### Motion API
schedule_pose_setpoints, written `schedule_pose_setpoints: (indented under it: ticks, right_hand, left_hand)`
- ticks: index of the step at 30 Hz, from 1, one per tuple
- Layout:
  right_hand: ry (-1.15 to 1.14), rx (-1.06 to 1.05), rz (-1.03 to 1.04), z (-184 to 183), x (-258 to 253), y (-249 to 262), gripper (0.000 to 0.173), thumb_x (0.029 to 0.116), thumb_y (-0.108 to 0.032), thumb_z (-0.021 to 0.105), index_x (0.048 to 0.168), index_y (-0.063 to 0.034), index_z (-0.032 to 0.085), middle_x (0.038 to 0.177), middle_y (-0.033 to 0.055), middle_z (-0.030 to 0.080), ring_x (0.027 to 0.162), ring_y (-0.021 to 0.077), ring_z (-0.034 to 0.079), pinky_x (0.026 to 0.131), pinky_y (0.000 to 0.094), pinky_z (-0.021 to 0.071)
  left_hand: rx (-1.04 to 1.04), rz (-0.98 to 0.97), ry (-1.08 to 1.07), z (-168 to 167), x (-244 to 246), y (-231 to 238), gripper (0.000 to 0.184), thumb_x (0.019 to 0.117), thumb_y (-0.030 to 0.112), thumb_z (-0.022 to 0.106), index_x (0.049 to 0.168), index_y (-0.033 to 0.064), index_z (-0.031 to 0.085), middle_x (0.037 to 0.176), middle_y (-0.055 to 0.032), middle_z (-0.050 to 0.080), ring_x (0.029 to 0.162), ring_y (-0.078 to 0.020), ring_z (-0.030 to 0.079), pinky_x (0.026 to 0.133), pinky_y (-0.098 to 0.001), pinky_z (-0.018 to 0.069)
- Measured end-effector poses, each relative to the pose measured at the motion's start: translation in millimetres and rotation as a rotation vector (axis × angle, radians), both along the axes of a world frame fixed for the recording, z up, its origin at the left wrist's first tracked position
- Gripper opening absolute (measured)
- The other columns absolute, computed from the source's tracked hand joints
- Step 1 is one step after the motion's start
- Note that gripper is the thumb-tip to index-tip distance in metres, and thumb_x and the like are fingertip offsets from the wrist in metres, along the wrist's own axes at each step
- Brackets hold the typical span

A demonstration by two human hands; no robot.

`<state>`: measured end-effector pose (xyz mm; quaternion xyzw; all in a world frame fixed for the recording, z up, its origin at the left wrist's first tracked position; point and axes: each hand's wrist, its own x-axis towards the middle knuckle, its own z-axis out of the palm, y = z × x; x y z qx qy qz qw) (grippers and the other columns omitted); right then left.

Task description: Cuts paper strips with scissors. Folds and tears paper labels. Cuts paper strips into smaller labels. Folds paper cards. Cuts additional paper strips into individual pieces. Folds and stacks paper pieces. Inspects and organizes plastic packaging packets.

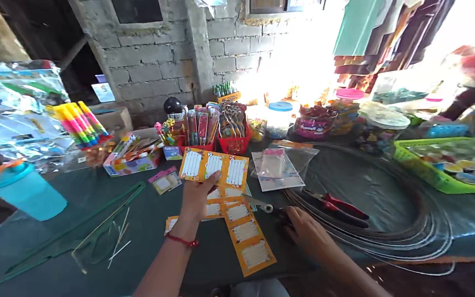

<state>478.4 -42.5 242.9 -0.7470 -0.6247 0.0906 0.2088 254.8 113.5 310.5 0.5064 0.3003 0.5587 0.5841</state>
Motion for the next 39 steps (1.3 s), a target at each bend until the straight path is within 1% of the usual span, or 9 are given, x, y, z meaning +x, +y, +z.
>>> schedule_pose_setpoints:
  ticks: [4,7,10,12,15,18,21,23,39]
  right_hand:
    - [-0.163,-0.158,0.072,18.0,8.7,3.6,0.03,0.1004,-0.014,0.062,0.126,0.0019,0.065,0.121,0.0276,0.065,0.12,0.0481,0.059,0.1,0.0595,0.0478]
    - [-0.021,0.075,0.22,52.1,9.9,18.4,0.028,0.1022,-0.015,0.058,0.124,-0.0005,0.068,0.117,0.0232,0.068,0.109,0.041,0.066,0.094,0.0582,0.0522]
    - [0.39,0.225,0.465,70.6,2.4,53.4,0.034,0.1023,-0.019,0.057,0.13,0.0004,0.063,0.119,0.0113,0.068,0.103,0.0132,0.068,0.091,0.0298,0.0564]
    - [0.64,0.173,0.638,69.3,-1.8,79.3,0.031,0.0962,-0.012,0.064,0.124,0.0021,0.062,0.105,0.0022,0.067,0.092,0.0017,0.064,0.083,0.0206,0.0546]
    - [0.707,0.157,0.631,61.6,-10.1,100.1,0.03,0.0915,-0.006,0.067,0.12,0.0016,0.064,0.098,-0.0006,0.066,0.084,-0.0007,0.062,0.078,0.0186,0.0535]
    - [0.842,0.33,0.541,40.7,-18.1,108.2,0.029,0.0901,0.0,0.066,0.119,0.003,0.063,0.099,-0.0002,0.068,0.086,0.0011,0.065,0.08,0.0202,0.0559]
    - [0.842,0.524,0.49,20.5,-19.6,112.7,0.029,0.0897,-0.002,0.067,0.118,0.0049,0.063,0.098,0.0002,0.069,0.085,0.0009,0.065,0.078,0.0192,0.0555]
    - [0.735,0.62,0.47,15.4,-19.2,111.3,0.029,0.09,-0.005,0.068,0.116,0.0062,0.065,0.099,0.0025,0.07,0.085,-0.0008,0.064,0.079,0.0171,0.0545]
    - [0.348,0.891,0.393,6.5,-26.6,105.3,0.016,0.0902,-0.011,0.072,0.102,-0.0015,0.076,0.09,0.0075,0.069,0.087,0.0069,0.064,0.083,0.0175,0.0516]
  left_hand:
    - [-0.004,-0.169,0.238,-4.8,-6.5,13.5,0.04,0.0923,-0.001,0.07,0.127,-0.0041,0.051,0.102,-0.0097,0.07,0.082,-0.0136,0.071,0.072,-0.0276,0.0613]
    - [0.019,-0.246,0.328,-11.3,-12.3,13.1,0.05,0.0896,-0.004,0.07,0.133,-0.005,0.046,0.105,-0.0092,0.069,0.085,-0.0123,0.071,0.074,-0.0269,0.0608]
    - [0.079,-0.318,0.364,-18.3,-16.9,12.0,0.05,0.085,-0.003,0.071,0.129,-0.004,0.048,0.102,-0.0047,0.071,0.084,-0.0098,0.072,0.074,-0.0256,0.0616]
    - [0.115,-0.32,0.374,-22.6,-18.3,14.4,0.051,0.0848,0.0,0.072,0.129,-0.0027,0.048,0.1,-0.0033,0.072,0.083,-0.0095,0.072,0.075,-0.0256,0.0618]
    - [0.207,-0.136,0.39,-30.7,-17.0,22.4,0.083,0.0903,0.012,0.074,0.154,-0.0046,0.024,0.089,-0.0072,0.07,0.076,-0.0117,0.071,0.075,-0.0299,0.0609]
    - [0.333,-0.051,0.305,-40.7,-12.1,23.5,0.099,0.0916,0.014,0.072,0.161,-0.0005,0.004,0.087,-0.0008,0.067,0.074,-0.0062,0.068,0.074,-0.0249,0.0593]
    - [0.507,-0.091,0.282,-49.6,-4.7,13.5,0.055,0.086,0.006,0.076,0.135,-0.01,0.056,0.109,-0.0077,0.069,0.088,-0.0068,0.069,0.079,-0.0235,0.0605]
    - [0.652,-0.035,0.357,-56.5,1.3,11.2,0.037,0.0856,0.009,0.079,0.119,-0.0048,0.071,0.108,-0.0101,0.069,0.091,-0.007,0.07,0.08,-0.0221,0.0607]
    - [0.868,0.156,0.442,-67.3,4.5,11.5,0.021,0.0909,0.015,0.074,0.107,0.0021,0.078,0.089,-0.0056,0.066,0.084,-0.001,0.063,0.078,-0.0136,0.0528]
